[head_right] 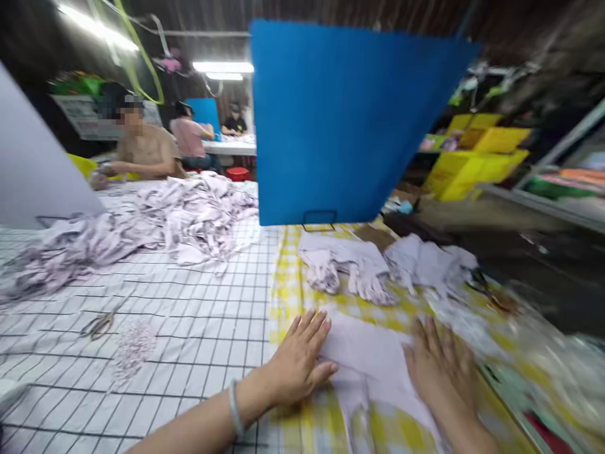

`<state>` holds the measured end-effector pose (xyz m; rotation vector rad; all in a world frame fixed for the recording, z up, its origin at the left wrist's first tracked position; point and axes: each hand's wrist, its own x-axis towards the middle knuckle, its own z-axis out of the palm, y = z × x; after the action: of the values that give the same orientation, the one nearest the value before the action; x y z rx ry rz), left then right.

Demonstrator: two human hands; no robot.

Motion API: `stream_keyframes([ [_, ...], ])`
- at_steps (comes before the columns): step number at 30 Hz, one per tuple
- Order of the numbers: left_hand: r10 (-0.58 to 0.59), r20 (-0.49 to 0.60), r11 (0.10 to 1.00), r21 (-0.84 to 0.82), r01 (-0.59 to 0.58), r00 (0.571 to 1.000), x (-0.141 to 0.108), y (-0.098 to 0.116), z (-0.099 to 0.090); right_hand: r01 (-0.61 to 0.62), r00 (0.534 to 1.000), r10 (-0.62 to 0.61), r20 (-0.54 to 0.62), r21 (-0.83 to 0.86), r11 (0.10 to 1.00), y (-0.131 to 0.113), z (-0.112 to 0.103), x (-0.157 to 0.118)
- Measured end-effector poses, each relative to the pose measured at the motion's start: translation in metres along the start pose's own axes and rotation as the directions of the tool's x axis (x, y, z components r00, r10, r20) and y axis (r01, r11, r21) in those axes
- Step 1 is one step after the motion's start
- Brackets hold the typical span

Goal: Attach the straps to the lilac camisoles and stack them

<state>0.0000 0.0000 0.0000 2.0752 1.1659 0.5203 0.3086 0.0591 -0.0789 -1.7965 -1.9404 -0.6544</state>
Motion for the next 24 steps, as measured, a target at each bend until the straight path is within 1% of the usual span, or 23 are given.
stream_keyframes([
  [1,-0.077,-0.090,0.996,-0.048,0.073,0.993,-0.019,-0.013,-0.008,0.072,0.997,-0.071,-0.015,0.119,0.990,-0.033,-0.004,0.016],
  [2,-0.152,-0.177,0.985,-0.107,0.135,0.972,-0.036,-0.025,-0.015,0.123,0.992,-0.122,-0.019,0.215,0.969,-0.068,-0.008,0.031],
  [3,-0.224,-0.257,0.967,-0.175,0.183,0.940,-0.052,-0.036,-0.021,0.174,0.984,-0.175,-0.023,0.303,0.937,-0.107,-0.012,0.045],
  [4,-0.294,-0.328,0.943,-0.252,0.217,0.898,-0.066,-0.045,-0.027,0.237,0.963,-0.269,0.008,0.448,0.862,-0.150,-0.017,0.058],
  [5,-0.375,-0.392,0.906,-0.347,0.243,0.840,-0.078,-0.053,-0.032,0.264,0.928,-0.367,0.059,0.592,0.762,-0.197,-0.020,0.071],
  [6,-0.443,-0.443,0.867,-0.434,0.247,0.779,-0.087,-0.060,-0.037,0.224,0.884,-0.444,0.145,0.701,0.677,-0.246,-0.021,0.084],
  [7,-0.493,-0.481,0.832,-0.503,0.232,0.725,-0.095,-0.066,-0.042,0.153,0.838,-0.490,0.240,0.758,0.634,-0.296,-0.021,0.097],
  [8,-0.527,-0.510,0.805,-0.555,0.209,0.680,-0.100,-0.070,-0.046,0.135,0.821,-0.505,0.267,0.769,0.625,-0.343,-0.019,0.109],
  [9,-0.553,-0.526,0.782,-0.594,0.186,0.646,-0.105,-0.075,-0.051,0.122,0.820,-0.499,0.278,0.768,0.628,-0.385,-0.014,0.122],
  [10,-0.578,-0.528,0.758,-0.630,0.169,0.622,-0.108,-0.079,-0.055,0.099,0.831,-0.475,0.291,0.763,0.639,-0.421,-0.009,0.135],
  [11,-0.604,-0.519,0.729,-0.667,0.156,0.605,-0.112,-0.083,-0.060,0.068,0.844,-0.440,0.307,0.753,0.655,-0.451,-0.004,0.147],
  [12,-0.636,-0.497,0.689,-0.710,0.145,0.591,-0.116,-0.088,-0.065,0.037,0.850,-0.412,0.329,0.742,0.670,-0.472,0.000,0.159],
  [13,-0.668,-0.468,0.643,-0.755,0.132,0.578,-0.120,-0.093,-0.070,0.009,0.854,-0.388,0.347,0.735,0.679,-0.486,0.003,0.168],
  [14,-0.697,-0.441,0.595,-0.796,0.113,0.565,-0.124,-0.098,-0.076,-0.011,0.854,-0.375,0.360,0.733,0.680,-0.492,0.003,0.176],
  [15,-0.722,-0.423,0.550,-0.831,0.083,0.548,-0.128,-0.103,-0.082,-0.022,0.853,-0.373,0.365,0.739,0.674,-0.490,-0.001,0.180],
  [16,-0.742,-0.412,0.506,-0.862,0.038,0.528,-0.132,-0.108,-0.088,-0.024,0.851,-0.381,0.361,0.751,0.659,-0.482,-0.008,0.181],
  [18,-0.778,-0.403,0.416,-0.905,-0.086,0.482,-0.137,-0.116,-0.100,-0.006,0.842,-0.426,0.330,0.796,0.605,-0.451,-0.033,0.170],
  [19,-0.791,-0.400,0.368,-0.916,-0.162,0.463,-0.138,-0.119,-0.105,0.003,0.828,-0.465,0.314,0.826,0.563,-0.430,-0.050,0.158],
  [20,-0.800,-0.391,0.317,-0.919,-0.233,0.456,-0.138,-0.120,-0.108,0.007,0.797,-0.527,0.294,0.869,0.495,-0.407,-0.068,0.142],
  [21,-0.802,-0.378,0.266,-0.919,-0.290,0.463,-0.138,-0.120,-0.110,-0.045,0.728,-0.635,0.259,0.942,0.333,-0.384,-0.086,0.123],
  [22,-0.799,-0.356,0.219,-0.923,-0.317,0.485,-0.139,-0.120,-0.109,-0.124,0.643,-0.729,0.235,0.971,0.203,-0.361,-0.102,0.101],
  [23,-0.794,-0.321,0.177,-0.935,-0.308,0.516,-0.140,-0.118,-0.106,-0.213,0.554,-0.794,0.251,0.964,0.157,-0.341,-0.117,0.078],
  [24,-0.789,-0.279,0.147,-0.951,-0.273,0.547,-0.142,-0.117,-0.101,-0.308,0.478,-0.825,0.301,0.937,0.164,-0.323,-0.129,0.054],
])
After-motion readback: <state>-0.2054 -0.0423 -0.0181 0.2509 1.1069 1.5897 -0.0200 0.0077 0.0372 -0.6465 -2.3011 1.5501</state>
